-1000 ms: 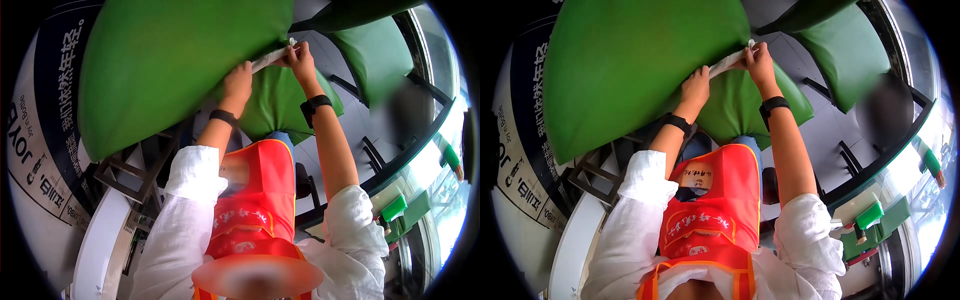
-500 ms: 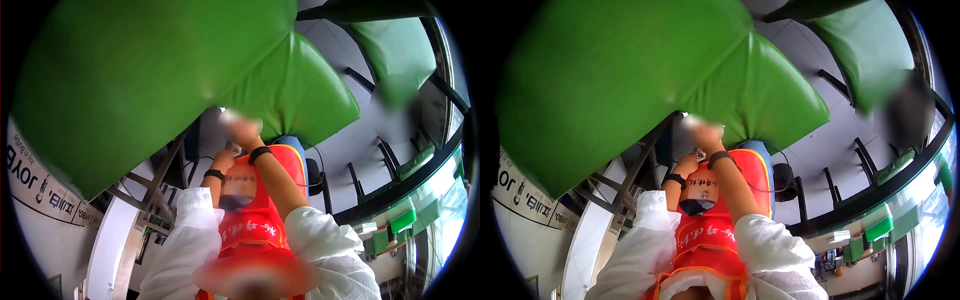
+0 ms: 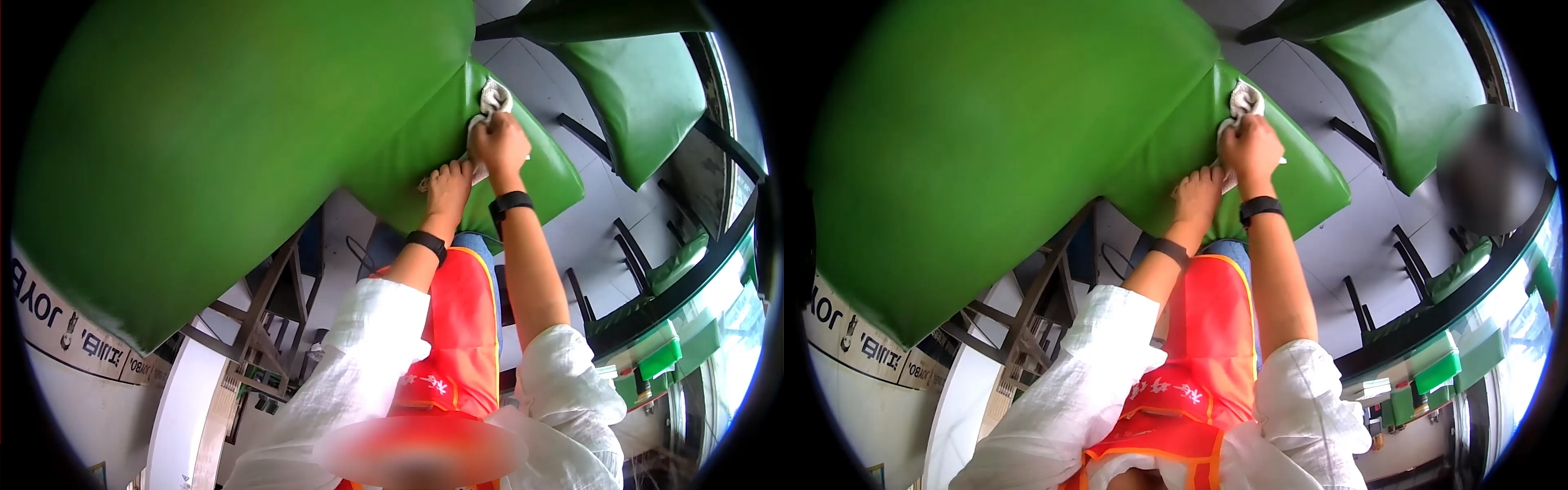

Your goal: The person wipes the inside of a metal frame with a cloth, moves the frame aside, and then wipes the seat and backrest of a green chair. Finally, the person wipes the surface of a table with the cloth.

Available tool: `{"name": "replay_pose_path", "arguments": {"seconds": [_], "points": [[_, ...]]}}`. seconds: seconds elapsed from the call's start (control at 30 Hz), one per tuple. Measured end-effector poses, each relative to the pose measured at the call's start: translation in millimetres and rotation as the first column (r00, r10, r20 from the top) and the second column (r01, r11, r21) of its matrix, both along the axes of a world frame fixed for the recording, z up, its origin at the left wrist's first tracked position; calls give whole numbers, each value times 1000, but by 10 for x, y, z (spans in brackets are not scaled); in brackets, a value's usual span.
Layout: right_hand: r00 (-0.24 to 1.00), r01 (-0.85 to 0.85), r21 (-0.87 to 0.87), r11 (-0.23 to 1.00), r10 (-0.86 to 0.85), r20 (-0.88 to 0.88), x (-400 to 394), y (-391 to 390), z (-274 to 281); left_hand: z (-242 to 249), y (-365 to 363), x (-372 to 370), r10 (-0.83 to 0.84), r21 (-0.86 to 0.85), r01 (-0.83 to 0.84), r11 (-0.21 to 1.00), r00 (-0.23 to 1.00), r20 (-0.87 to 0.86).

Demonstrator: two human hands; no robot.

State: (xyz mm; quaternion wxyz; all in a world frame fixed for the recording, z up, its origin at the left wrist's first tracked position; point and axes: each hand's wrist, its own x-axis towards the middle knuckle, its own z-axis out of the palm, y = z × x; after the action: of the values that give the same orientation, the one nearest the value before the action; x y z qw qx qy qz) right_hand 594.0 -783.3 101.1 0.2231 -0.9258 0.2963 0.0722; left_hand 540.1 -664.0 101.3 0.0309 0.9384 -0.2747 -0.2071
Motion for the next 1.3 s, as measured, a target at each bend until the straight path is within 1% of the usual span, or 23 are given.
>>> {"name": "replay_pose_path", "arguments": {"seconds": [0.03, 0.1, 0.2, 0.23, 0.3, 0.33, 0.37, 0.47, 0.5, 0.63, 0.67, 0.7, 0.77, 0.83, 0.9, 0.97, 1.0, 1.07, 1.1, 1.13, 1.17, 1.23, 1.3], "points": [[996, -34, 16, 999, 33, 88, -46, 225, -101, -26, 64, -116, 34, 19, -34, 999, 999, 33], [991, -129, 255, 958, 134, -3, -194, 757, -117, -139, 423, -373, 277, 198, -217, 956, 889, -364], [933, -299, 497, 814, 359, -26, -590, 1431, -79, -212, 1295, -853, 247, 404, -67, 912, 876, -414], [854, -301, 565, 768, 481, -198, -687, 1591, -92, -242, 1576, -998, 247, 451, -44, 891, 882, -401], [839, -433, 564, 703, 543, -31, -917, 1683, -152, 46, 1861, -994, 349, 608, -76, 790, 871, -345], [851, -398, 595, 698, 523, -43, -889, 1606, -83, 91, 1870, -852, 339, 607, -71, 791, 878, -339], [860, -361, 627, 690, 506, -61, -836, 1487, 19, 194, 1834, -703, 337, 539, -122, 833, 886, -320], [998, -61, 438, 897, 48, 41, -506, 895, 215, 415, 1351, -264, 384, 270, -314, 910, 883, -270], [990, 48, 388, 920, -95, 100, -312, 606, 273, 401, 1117, -168, 362, -62, -375, 925, 919, -159], [908, 181, 120, 976, -213, 360, 484, -208, 159, 327, -23, 528, 228, -420, -241, 875, 970, -81], [930, 190, 105, 976, -214, 299, 645, -315, 88, 189, -258, 635, 218, -402, -191, 896, 976, 23], [948, 198, 93, 976, -215, 236, 750, -374, 15, 126, -428, 715, 144, -185, -146, 972, 989, -21], [990, 114, 218, 969, -129, 58, 806, -278, -135, -17, -588, 760, 153, -60, -156, 986, 987, -51], [995, -99, 163, 982, 97, 19, 749, -13, -120, -198, -525, 792, 182, 189, -124, 974, 926, -330], [983, -163, 335, 928, 182, -26, 654, 250, -2, -1105, -66, 175, 202, -211, -245, 946, 957, -207], [951, -262, 427, 865, 307, -40, 475, 518, 80, -489, 182, 155, 343, -250, -520, 817, 786, -514], [933, -295, 463, 836, 357, -51, 376, 664, 92, -298, 328, 56, 399, -236, -717, 656, 595, -697], [911, -275, 555, 785, 397, -112, 232, 981, 96, -47, 630, -151, 260, 17, -1000, -4, -17, -965], [909, -232, 593, 771, 389, -149, 172, 1128, 95, 40, 773, -237, 232, 121, -986, -111, -144, -962], [907, -201, 644, 738, 389, -162, 106, 1234, 91, 106, 880, -211, 498, 33, -941, 338, 149, -854], [900, -150, 692, 706, 388, -200, 65, 1314, 104, 140, 981, -228, 567, 90, -693, 715, 499, -655], [913, -124, 741, 660, 367, -175, -104, 1527, 2, -2, 1343, -519, 648, 261, -712, 652, 343, -680], [909, -121, 783, 610, 385, -160, -253, 1714, -36, -31, 1579, -755, 656, 206, -724, 658, 418, -628]]}}
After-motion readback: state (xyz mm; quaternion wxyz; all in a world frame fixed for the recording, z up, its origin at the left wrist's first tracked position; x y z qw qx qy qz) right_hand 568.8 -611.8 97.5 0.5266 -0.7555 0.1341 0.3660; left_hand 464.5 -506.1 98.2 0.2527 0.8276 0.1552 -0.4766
